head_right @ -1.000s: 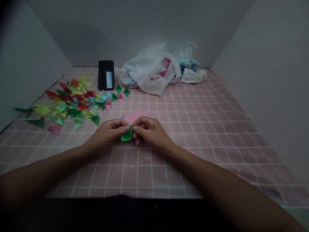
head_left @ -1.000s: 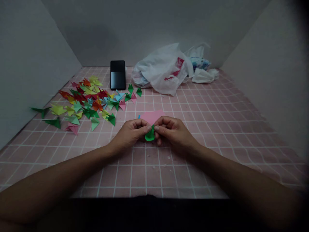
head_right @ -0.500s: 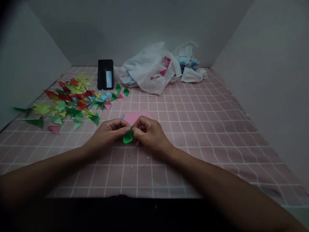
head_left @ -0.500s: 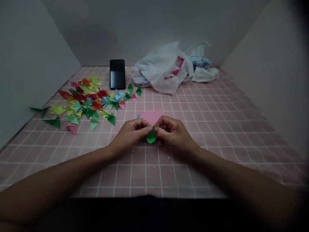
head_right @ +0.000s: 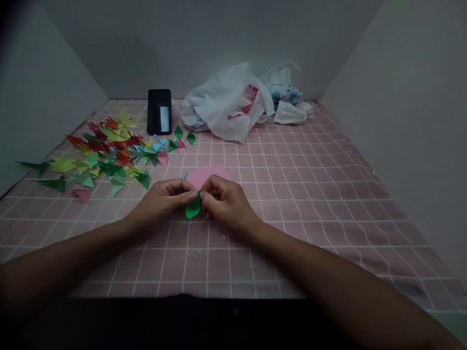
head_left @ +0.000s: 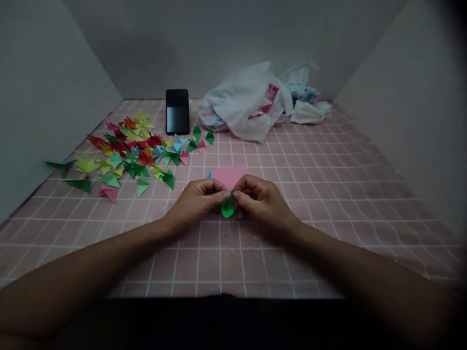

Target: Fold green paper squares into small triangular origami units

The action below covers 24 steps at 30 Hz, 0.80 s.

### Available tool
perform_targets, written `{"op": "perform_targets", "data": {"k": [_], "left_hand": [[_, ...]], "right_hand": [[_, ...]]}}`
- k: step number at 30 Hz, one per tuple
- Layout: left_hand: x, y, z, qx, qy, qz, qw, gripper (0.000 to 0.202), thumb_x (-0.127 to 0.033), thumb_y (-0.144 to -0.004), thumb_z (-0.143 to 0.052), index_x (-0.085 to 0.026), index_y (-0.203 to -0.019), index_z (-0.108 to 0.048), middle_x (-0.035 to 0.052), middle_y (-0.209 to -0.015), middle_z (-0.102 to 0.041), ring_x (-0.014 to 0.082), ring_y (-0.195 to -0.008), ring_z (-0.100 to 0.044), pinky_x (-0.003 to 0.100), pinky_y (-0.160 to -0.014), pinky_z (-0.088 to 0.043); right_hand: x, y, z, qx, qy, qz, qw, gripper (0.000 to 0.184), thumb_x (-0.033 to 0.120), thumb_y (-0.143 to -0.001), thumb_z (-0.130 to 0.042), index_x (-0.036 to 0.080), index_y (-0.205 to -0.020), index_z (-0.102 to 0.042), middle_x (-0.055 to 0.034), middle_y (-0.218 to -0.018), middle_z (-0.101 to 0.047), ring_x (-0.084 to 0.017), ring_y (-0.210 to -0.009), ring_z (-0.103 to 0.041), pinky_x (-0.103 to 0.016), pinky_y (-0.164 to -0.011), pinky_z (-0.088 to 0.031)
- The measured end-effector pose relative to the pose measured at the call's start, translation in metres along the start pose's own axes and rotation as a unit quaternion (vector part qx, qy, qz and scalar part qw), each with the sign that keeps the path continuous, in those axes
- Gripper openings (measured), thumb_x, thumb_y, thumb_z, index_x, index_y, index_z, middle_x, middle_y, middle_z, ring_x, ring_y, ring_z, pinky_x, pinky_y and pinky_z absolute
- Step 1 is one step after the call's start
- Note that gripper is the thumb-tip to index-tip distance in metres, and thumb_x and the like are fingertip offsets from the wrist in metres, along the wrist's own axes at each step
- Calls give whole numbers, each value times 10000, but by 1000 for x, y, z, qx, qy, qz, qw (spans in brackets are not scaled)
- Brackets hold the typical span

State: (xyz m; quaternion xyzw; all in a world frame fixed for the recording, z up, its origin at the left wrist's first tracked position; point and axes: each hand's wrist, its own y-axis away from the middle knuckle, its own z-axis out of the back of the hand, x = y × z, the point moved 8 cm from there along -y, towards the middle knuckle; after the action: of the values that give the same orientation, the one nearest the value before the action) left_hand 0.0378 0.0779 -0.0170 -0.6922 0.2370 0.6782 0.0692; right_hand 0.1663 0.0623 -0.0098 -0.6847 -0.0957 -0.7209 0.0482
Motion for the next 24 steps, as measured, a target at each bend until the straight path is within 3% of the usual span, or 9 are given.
{"op": "perform_targets", "data": {"k": [3, 10, 18, 24], "left_hand": [[0, 0, 1, 0, -11, 2, 1000, 230, -343, -735, -786, -148, -746, -664, -10, -675, -640, 108, -615, -572, 240, -622, -471], [-1, 0, 0, -1, -51, 0, 999, 172, -301, -733, -747, -148, -752, -671, -8, -668, -640, 105, -598, -555, 222, -565, -417], [1, -3, -3, 40, -53, 4, 998, 180, -299, -701, -764, -154, -780, -692, -3, -694, -669, 118, -636, -592, 241, -631, -456], [-10, -1, 1, 7, -118, -35, 992, 130, -276, -695, -738, -164, -720, -677, -13, -650, -593, 110, -615, -510, 219, -559, -385]], "right_hand": [[2, 0, 2, -10, 32, 18, 999, 161, 245, -835, -654, 202, -719, -552, 17, -611, -619, -108, -513, -579, -234, -479, -453], [-1, -1, -4, 37, -16, -10, 999, 177, 315, -873, -623, 199, -754, -563, 21, -607, -609, -110, -498, -559, -247, -486, -434], [10, -1, 0, 20, 113, 69, 991, 187, 274, -890, -594, 202, -720, -564, 23, -599, -538, -120, -572, -463, -253, -526, -325], [16, 0, -1, 18, 159, 112, 981, 177, 219, -887, -583, 193, -713, -564, 25, -641, -530, -112, -597, -441, -266, -564, -325]]}}
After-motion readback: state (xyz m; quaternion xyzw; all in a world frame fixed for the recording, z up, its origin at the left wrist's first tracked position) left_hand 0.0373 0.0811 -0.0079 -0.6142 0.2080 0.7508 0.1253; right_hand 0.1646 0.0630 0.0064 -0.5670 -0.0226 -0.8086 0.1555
